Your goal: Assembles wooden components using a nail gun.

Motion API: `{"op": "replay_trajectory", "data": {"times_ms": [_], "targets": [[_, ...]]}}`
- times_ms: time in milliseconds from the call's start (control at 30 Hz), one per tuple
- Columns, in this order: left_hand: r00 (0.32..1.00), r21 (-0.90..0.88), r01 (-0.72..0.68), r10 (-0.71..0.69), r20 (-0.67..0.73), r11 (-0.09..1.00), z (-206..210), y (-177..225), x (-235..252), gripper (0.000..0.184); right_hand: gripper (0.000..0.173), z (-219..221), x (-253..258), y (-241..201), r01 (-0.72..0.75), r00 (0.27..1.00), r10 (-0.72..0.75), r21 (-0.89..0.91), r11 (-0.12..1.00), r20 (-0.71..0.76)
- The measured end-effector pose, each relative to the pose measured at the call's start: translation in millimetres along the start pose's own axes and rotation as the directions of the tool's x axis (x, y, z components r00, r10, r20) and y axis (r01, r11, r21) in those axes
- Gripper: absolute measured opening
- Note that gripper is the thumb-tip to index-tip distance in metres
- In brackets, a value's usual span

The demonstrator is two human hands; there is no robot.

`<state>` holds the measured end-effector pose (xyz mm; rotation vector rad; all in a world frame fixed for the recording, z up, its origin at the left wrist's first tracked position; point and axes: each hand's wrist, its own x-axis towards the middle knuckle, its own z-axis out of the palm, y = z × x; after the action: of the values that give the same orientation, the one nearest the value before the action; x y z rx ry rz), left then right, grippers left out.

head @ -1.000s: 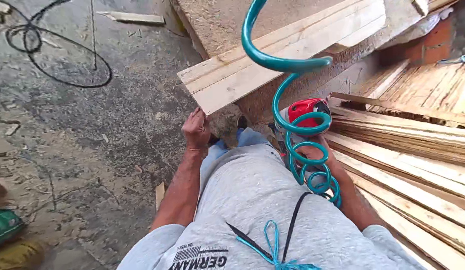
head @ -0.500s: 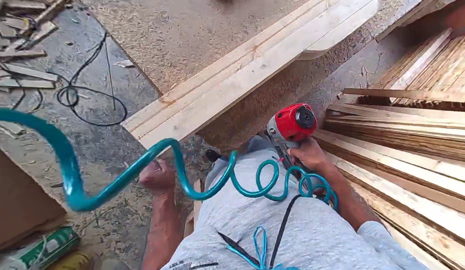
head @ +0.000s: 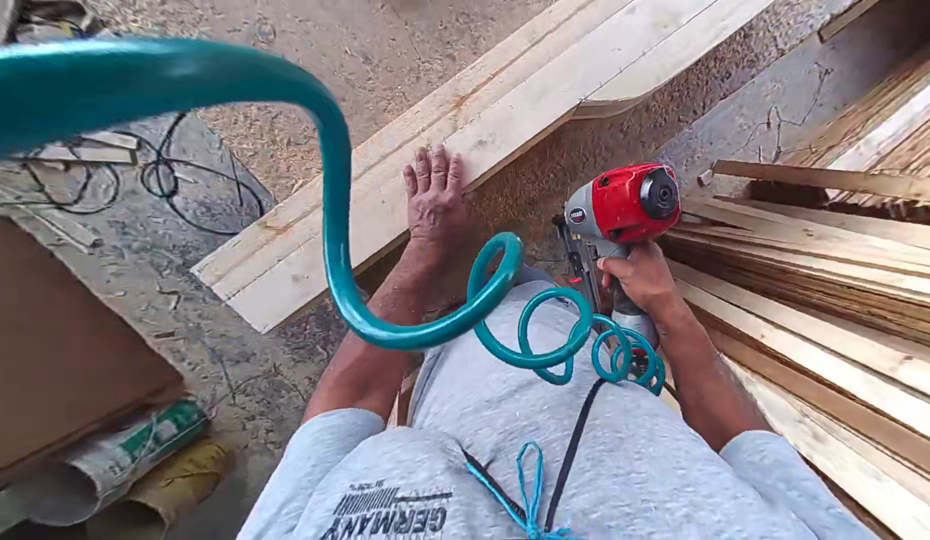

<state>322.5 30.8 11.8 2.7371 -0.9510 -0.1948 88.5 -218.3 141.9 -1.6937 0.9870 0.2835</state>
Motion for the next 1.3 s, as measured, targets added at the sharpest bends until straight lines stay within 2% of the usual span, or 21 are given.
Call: {"op": "replay_trajectory", "data": {"times_ms": [233, 300, 400, 467, 567, 700, 800, 900, 1033, 1200, 1300], "targets": [[0.999, 0.143, 0.031, -0.033, 0.015, 0.989, 11, 12, 15, 0.066, 0.033, -20, 17, 2, 0.023, 0.998, -0.018, -0.076, 0.997, 0.061], [0.999, 0.161, 0.039, -0.044, 0.027, 0.986, 12, 12, 14, 0.067, 0.035, -26, 22, 2, 0.019, 0.993, -0.009, -0.087, 0.996, 0.119], [0.999, 0.186, 0.035, -0.037, 0.009, 0.982, 16, 10, 19, 0.068, 0.045, -44, 45, -1, 0.031, 0.957, -0.038, 0.027, 0.999, 0.289], [0.999, 0.191, 0.041, -0.042, 0.004, 0.981, 17, 11, 13, 0.068, 0.042, -56, 55, -4, 0.000, 0.929, -0.005, 0.014, 1.000, 0.370], [0.999, 0.190, 0.051, -0.052, 0.004, 0.981, 16, 12, 16, 0.067, 0.040, -73, 72, -20, 0.002, 0.915, 0.021, -0.056, 0.998, 0.402], [0.999, 0.152, 0.054, -0.054, -0.007, 0.987, 8, 19, 15, 0.064, 0.030, -99, 79, -61, 0.037, 0.936, -0.009, -0.075, 0.996, 0.351], [0.999, 0.141, 0.044, -0.045, 0.000, 0.989, 10, 16, 16, 0.062, 0.019, -117, 85, -96, 0.164, 0.955, -0.145, -0.052, 0.985, 0.259], [0.999, 0.133, 0.051, -0.050, -0.015, 0.990, 9, 17, 16, 0.059, 0.024, -119, 95, -124, 0.222, 0.958, -0.213, -0.027, 0.975, 0.191], [0.998, 0.077, 0.059, -0.059, 0.001, 0.995, 7, 19, 14, 0.056, 0.029, -114, 110, -143, 0.227, 0.964, -0.210, -0.094, 0.969, 0.166], [0.997, 0.136, 0.043, -0.034, -0.066, 0.990, 19, 11, 16, 0.058, 0.028, -104, 119, -152, 0.184, 0.970, -0.159, -0.127, 0.975, 0.183], [0.998, 0.125, 0.041, -0.034, -0.054, 0.991, 21, 10, 15, 0.059, 0.027, -98, 122, -154, 0.179, 0.972, -0.152, -0.145, 0.973, 0.181]]}}
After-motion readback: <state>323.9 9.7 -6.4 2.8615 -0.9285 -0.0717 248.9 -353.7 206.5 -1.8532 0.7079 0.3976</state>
